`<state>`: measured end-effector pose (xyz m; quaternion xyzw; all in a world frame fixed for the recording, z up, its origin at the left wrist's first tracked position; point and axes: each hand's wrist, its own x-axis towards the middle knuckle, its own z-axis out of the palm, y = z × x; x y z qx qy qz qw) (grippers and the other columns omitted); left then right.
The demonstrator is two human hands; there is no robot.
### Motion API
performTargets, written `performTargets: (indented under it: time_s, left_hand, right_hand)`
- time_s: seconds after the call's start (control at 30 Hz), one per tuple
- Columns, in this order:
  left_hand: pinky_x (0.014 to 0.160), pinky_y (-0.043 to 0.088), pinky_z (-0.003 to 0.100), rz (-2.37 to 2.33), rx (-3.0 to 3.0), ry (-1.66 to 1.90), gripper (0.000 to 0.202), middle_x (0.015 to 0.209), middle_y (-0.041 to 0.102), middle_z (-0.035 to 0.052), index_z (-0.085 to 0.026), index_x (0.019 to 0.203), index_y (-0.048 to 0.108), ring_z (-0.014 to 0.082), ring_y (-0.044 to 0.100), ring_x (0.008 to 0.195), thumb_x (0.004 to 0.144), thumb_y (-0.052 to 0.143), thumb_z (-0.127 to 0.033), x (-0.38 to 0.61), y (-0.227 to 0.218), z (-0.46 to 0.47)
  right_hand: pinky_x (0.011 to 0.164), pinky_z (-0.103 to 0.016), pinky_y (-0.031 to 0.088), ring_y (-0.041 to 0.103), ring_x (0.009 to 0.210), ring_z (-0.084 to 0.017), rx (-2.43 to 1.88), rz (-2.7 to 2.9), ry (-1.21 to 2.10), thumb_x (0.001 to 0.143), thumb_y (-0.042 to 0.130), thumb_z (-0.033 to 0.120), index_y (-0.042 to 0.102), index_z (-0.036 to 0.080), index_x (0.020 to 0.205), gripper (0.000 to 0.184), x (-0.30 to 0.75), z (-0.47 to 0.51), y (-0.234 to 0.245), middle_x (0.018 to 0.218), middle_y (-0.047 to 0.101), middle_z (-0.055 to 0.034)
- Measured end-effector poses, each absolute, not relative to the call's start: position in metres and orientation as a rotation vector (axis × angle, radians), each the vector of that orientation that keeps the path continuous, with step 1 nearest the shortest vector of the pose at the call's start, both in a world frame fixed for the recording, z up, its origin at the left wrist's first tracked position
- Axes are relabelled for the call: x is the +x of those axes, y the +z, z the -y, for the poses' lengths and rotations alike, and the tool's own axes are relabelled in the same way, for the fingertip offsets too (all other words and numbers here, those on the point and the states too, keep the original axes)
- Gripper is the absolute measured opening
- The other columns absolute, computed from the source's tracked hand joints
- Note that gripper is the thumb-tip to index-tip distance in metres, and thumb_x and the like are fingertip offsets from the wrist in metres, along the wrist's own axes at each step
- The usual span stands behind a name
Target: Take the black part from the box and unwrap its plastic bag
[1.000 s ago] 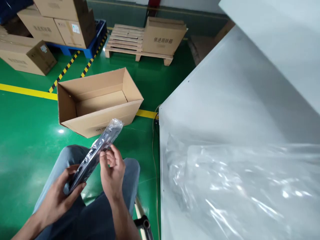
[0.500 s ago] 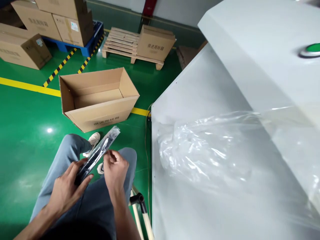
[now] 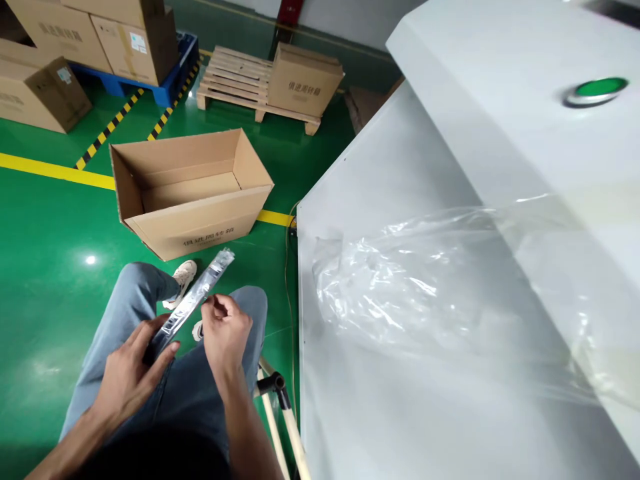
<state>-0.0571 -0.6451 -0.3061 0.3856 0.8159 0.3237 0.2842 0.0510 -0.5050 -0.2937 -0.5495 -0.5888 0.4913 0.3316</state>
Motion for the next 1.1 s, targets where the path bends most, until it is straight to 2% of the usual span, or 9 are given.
performTargets:
  time_s: [0.13,0.2,0.37,0.57,0.73,0.87,1.0,1.1]
  left_hand:
    - [0.096,0.059,0.038,-1.91,0.706,1.045,0.051,0.114,0.079,0.0045,-0.025,0.123,0.073,0.0291,0.073,0.11,0.094,0.06,-0.065,-0.065,-0.297,0.646]
    - [0.101,0.057,0.037,-1.775,0.533,1.092,0.054,0.115,0.08,0.0041,-0.023,0.119,0.076,0.0297,0.071,0.114,0.091,0.062,-0.068,-0.07,-0.293,0.646]
    - [0.097,0.058,0.034,-1.691,0.443,1.113,0.052,0.107,0.08,0.0028,-0.023,0.11,0.08,0.0285,0.071,0.109,0.088,0.067,-0.068,-0.074,-0.291,0.641]
    - [0.099,0.056,0.034,-1.79,0.658,1.164,0.048,0.117,0.078,0.003,-0.023,0.123,0.071,0.025,0.07,0.109,0.095,0.062,-0.061,-0.067,-0.293,0.634]
    - [0.099,0.055,0.038,-1.942,0.841,1.096,0.05,0.128,0.076,0.0075,-0.023,0.131,0.063,0.0278,0.07,0.114,0.095,0.062,-0.057,-0.065,-0.299,0.635]
    - [0.095,0.056,0.038,-2.048,0.968,1.035,0.048,0.125,0.075,0.0082,-0.024,0.129,0.064,0.0278,0.071,0.109,0.094,0.063,-0.057,-0.063,-0.306,0.638]
    - [0.094,0.055,0.039,-2.084,0.947,1.018,0.048,0.126,0.075,0.008,-0.025,0.128,0.066,0.0282,0.072,0.109,0.093,0.063,-0.059,-0.063,-0.307,0.637]
    - [0.096,0.054,0.038,-2.007,0.78,1.065,0.05,0.117,0.077,0.0065,-0.023,0.126,0.069,0.0286,0.071,0.108,0.094,0.062,-0.061,-0.071,-0.301,0.634]
  right_hand:
    - [0.063,-0.028,0.063,0.077,0.064,-0.022,-1.424,1.424,1.439,0.084,0.066,0.037,0.072,0.02,0.08,0.019,0.057,0.499,-0.298,0.066,0.076,-0.0035]
    - [0.063,-0.029,0.065,0.079,0.066,-0.023,-1.403,1.378,1.501,0.082,0.068,0.039,0.071,0.02,0.079,0.02,0.061,0.496,-0.297,0.064,0.075,-0.003]
    - [0.066,-0.029,0.066,0.079,0.071,-0.022,-1.358,1.331,1.551,0.083,0.068,0.04,0.068,0.02,0.081,0.02,0.065,0.496,-0.295,0.07,0.076,-0.0038]
    - [0.06,-0.026,0.061,0.073,0.062,-0.017,-1.301,1.47,1.523,0.089,0.07,0.047,0.061,0.021,0.092,0.027,0.06,0.515,-0.295,0.071,0.073,-0.0011]
    - [0.051,-0.022,0.049,0.064,0.053,-0.014,-1.329,1.568,1.587,0.089,0.068,0.042,0.057,0.022,0.077,0.026,0.05,0.53,-0.293,0.06,0.066,0.002]
    - [0.052,-0.023,0.049,0.061,0.053,-0.014,-1.349,1.546,1.606,0.085,0.066,0.035,0.059,0.022,0.068,0.023,0.045,0.532,-0.293,0.06,0.066,0.0012]
    - [0.051,-0.023,0.045,0.054,0.05,-0.013,-1.366,1.586,1.591,0.083,0.065,0.031,0.06,0.022,0.064,0.022,0.048,0.53,-0.3,0.054,0.059,0.003]
    - [0.053,-0.024,0.048,0.06,0.052,-0.014,-1.339,1.594,1.673,0.083,0.065,0.031,0.064,0.021,0.069,0.017,0.056,0.525,-0.306,0.056,0.063,0.0017]
